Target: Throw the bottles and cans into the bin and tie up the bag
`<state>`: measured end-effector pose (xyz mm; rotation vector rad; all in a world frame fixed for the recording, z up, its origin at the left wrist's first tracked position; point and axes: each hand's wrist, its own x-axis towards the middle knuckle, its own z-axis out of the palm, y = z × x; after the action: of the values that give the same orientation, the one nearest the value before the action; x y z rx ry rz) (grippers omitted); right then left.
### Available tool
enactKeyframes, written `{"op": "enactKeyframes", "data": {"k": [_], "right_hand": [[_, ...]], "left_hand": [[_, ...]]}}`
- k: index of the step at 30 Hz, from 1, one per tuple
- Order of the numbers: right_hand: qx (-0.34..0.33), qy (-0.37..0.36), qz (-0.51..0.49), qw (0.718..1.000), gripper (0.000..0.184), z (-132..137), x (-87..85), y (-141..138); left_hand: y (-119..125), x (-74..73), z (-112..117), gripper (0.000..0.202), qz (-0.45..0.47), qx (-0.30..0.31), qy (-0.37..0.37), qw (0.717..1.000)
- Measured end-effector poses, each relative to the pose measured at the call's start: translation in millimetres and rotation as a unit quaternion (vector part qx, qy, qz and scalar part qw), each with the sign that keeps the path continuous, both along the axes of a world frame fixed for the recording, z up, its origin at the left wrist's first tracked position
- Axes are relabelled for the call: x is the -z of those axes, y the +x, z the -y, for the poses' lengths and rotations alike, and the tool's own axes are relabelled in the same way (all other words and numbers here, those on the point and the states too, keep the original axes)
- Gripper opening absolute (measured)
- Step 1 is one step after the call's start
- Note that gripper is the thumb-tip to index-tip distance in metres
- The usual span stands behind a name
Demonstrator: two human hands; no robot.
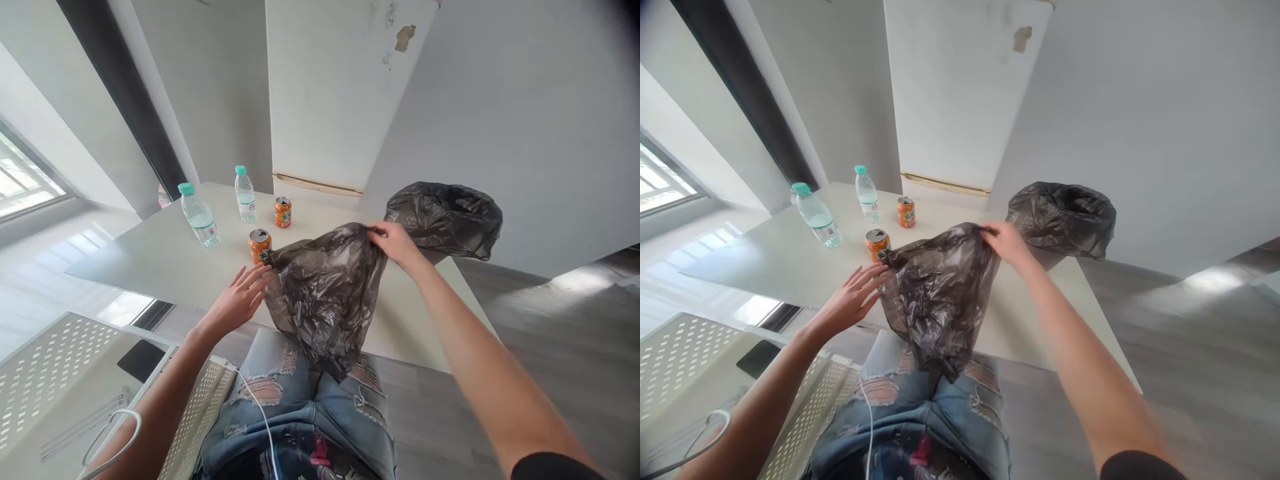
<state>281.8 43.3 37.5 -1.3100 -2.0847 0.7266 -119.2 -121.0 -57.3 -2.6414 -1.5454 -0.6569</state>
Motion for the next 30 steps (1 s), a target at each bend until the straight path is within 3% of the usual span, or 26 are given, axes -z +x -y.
{"op": "enactKeyframes", "data": {"k": [3,7,9,12,13,15,16,17,19,21,23,27,30], "right_hand": [[0.029,0.034,0.017,0.999,0.027,7.2,-41.6,23.4],[0.042,0.086,0.051,0.994,0.033,17.2,-118.0,38.6],[0.065,0.117,0.093,0.987,0.035,25.2,-155.5,37.6],[0.086,0.161,0.189,0.965,0.025,46.3,-187.6,15.0],[0.047,0.129,0.24,0.961,0.019,56.3,-190.4,1.4],[-0.059,0.062,0.277,0.957,0.011,80.5,-188.2,-31.2],[-0.073,0.056,0.257,0.962,0.012,94.0,-185.6,-47.8],[-0.072,0.042,0.219,0.972,0.015,107.7,-183.3,-63.0],[-0.049,0.012,0.13,0.99,0.011,133.2,-181.0,-85.0],[-0.026,-0.028,0.039,0.999,0.006,153.7,-180.6,-92.5],[-0.014,-0.058,-0.052,0.997,0.012,168.4,-178.8,-86.2],[0.058,-0.047,-0.246,0.966,0.023,184.3,-164.8,-47.8],[0.119,-0.012,-0.351,0.929,0.022,184.3,-140.0,-7.7]], "left_hand": [[23.0,-3.6,12.1,0.04,0.086,-0.068,0.035,0.993],[64.4,-11.9,20.3,0.035,0.169,-0.087,0.049,0.981],[84.7,-28.2,26.5,0.032,0.208,-0.093,0.081,0.97],[123.7,-75.2,43.9,0.031,0.278,-0.116,0.16,0.94],[140.2,-94.8,50.2,0.039,0.3,-0.117,0.174,0.931],[176.3,-133.1,58.2,0.087,0.325,-0.104,0.184,0.922],[193.9,-149.1,58.3,0.108,0.334,-0.098,0.187,0.919],[209.5,-161.6,55.4,0.118,0.347,-0.09,0.193,0.914],[231.5,-174.7,42.3,0.116,0.382,-0.082,0.211,0.896],[238.6,-173.1,25.1,0.098,0.42,-0.095,0.228,0.873],[233.3,-162.2,9.8,0.077,0.417,-0.122,0.216,0.875],[205.2,-133.0,-5.1,0.031,0.242,-0.144,0.12,0.952],[181.5,-113.1,-8.0,0.022,0.123,-0.172,0.093,0.973]]}}
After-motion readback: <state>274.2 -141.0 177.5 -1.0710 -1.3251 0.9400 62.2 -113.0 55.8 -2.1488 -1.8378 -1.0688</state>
